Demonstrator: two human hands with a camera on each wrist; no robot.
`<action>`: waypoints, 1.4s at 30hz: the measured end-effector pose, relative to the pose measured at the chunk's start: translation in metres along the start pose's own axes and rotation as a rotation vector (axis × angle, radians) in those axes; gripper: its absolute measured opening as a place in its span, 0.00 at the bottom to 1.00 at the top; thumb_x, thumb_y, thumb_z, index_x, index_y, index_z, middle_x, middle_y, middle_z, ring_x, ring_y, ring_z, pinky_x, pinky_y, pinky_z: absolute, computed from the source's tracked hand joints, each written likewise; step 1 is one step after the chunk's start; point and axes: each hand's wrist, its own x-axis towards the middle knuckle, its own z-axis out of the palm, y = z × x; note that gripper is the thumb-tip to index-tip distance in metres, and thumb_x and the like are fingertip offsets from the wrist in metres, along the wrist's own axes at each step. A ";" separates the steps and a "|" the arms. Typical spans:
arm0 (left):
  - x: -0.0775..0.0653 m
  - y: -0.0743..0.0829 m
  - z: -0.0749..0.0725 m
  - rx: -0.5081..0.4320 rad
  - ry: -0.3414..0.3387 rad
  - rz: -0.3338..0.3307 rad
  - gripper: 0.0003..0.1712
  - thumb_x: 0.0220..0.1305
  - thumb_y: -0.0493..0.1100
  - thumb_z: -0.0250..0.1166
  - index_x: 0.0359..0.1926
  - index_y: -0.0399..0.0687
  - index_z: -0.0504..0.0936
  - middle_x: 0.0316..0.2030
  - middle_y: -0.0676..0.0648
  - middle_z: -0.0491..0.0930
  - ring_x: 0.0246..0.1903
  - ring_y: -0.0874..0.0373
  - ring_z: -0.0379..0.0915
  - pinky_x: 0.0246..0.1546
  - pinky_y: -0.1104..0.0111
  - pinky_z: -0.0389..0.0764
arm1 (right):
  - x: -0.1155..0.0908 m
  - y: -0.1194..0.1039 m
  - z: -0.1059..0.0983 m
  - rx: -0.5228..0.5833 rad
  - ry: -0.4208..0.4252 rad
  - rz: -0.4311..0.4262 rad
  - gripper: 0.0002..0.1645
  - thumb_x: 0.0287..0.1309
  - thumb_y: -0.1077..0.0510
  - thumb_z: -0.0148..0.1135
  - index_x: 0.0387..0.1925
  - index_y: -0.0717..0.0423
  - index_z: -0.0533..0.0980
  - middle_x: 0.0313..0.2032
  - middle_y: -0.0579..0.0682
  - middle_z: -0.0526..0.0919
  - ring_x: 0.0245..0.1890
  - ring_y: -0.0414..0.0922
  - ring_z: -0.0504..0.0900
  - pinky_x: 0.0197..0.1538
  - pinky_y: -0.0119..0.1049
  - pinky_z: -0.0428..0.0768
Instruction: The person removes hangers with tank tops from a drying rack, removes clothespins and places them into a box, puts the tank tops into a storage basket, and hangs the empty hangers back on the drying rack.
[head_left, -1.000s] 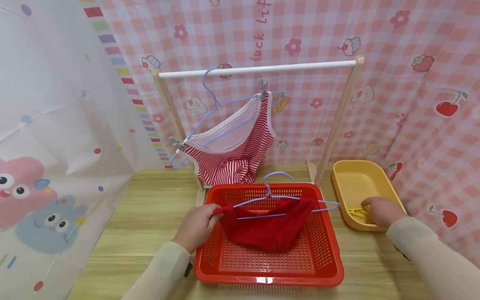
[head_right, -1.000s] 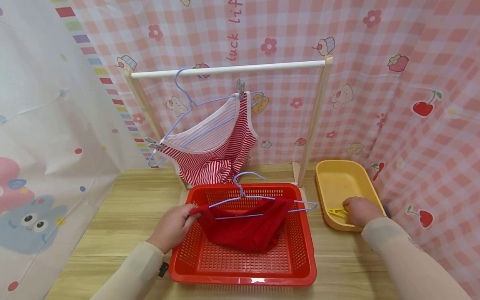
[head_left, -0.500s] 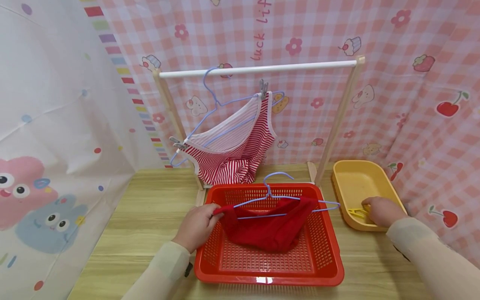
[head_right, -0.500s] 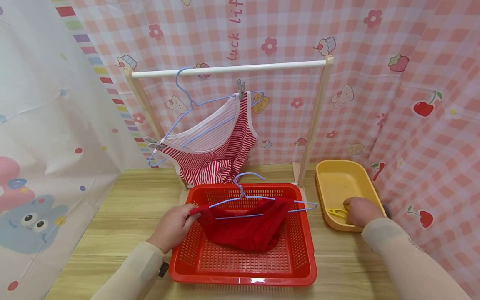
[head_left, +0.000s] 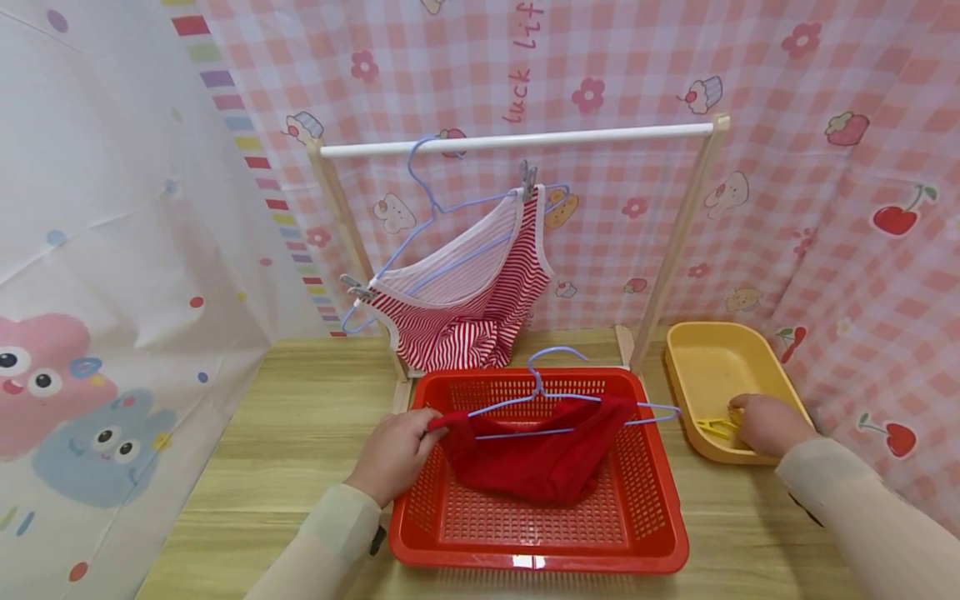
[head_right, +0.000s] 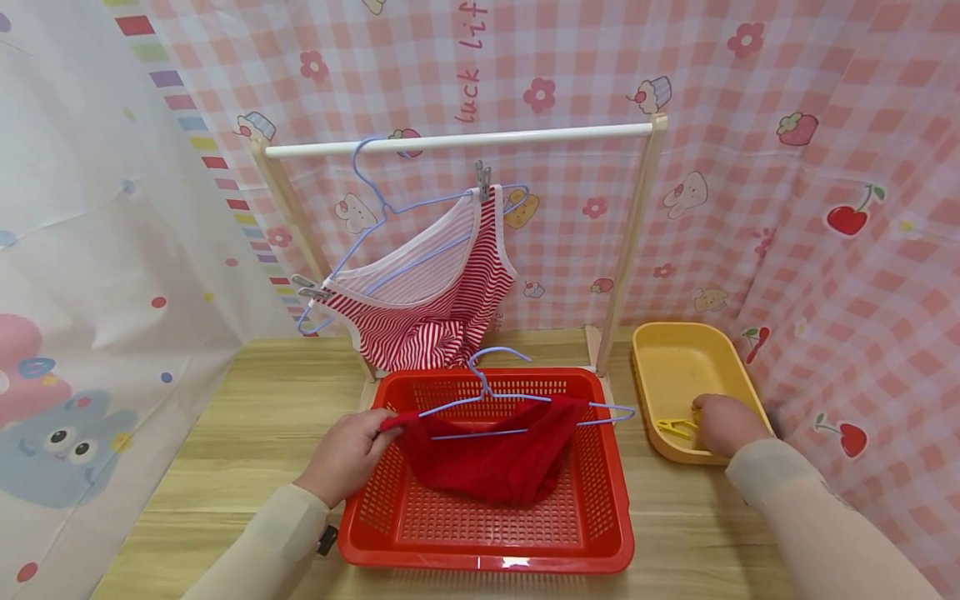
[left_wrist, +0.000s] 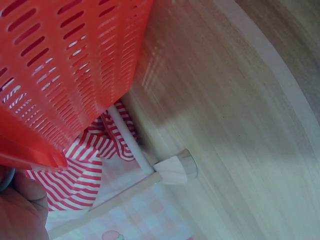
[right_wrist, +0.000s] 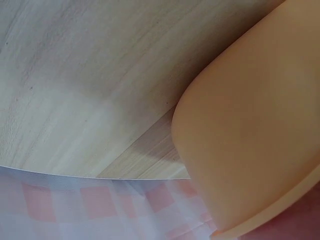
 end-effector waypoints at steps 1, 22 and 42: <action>0.000 0.000 0.000 0.000 0.000 0.000 0.06 0.74 0.50 0.66 0.42 0.56 0.86 0.32 0.61 0.84 0.31 0.63 0.71 0.46 0.60 0.77 | 0.000 0.000 0.000 0.003 0.002 0.000 0.23 0.51 0.67 0.60 0.48 0.79 0.76 0.38 0.69 0.86 0.33 0.56 0.83 0.47 0.60 0.84; 0.001 -0.001 0.002 -0.004 -0.004 -0.010 0.04 0.74 0.49 0.67 0.41 0.57 0.86 0.34 0.60 0.86 0.32 0.63 0.74 0.48 0.58 0.79 | 0.003 -0.031 -0.029 0.110 0.148 0.026 0.19 0.66 0.64 0.59 0.54 0.74 0.79 0.36 0.64 0.86 0.27 0.48 0.79 0.37 0.49 0.82; 0.002 0.000 0.003 -0.021 -0.003 -0.007 0.06 0.74 0.49 0.67 0.42 0.56 0.86 0.36 0.58 0.88 0.34 0.64 0.78 0.52 0.56 0.82 | -0.004 -0.115 -0.054 0.301 0.348 -0.132 0.18 0.78 0.60 0.53 0.56 0.67 0.82 0.53 0.68 0.86 0.56 0.66 0.83 0.61 0.67 0.78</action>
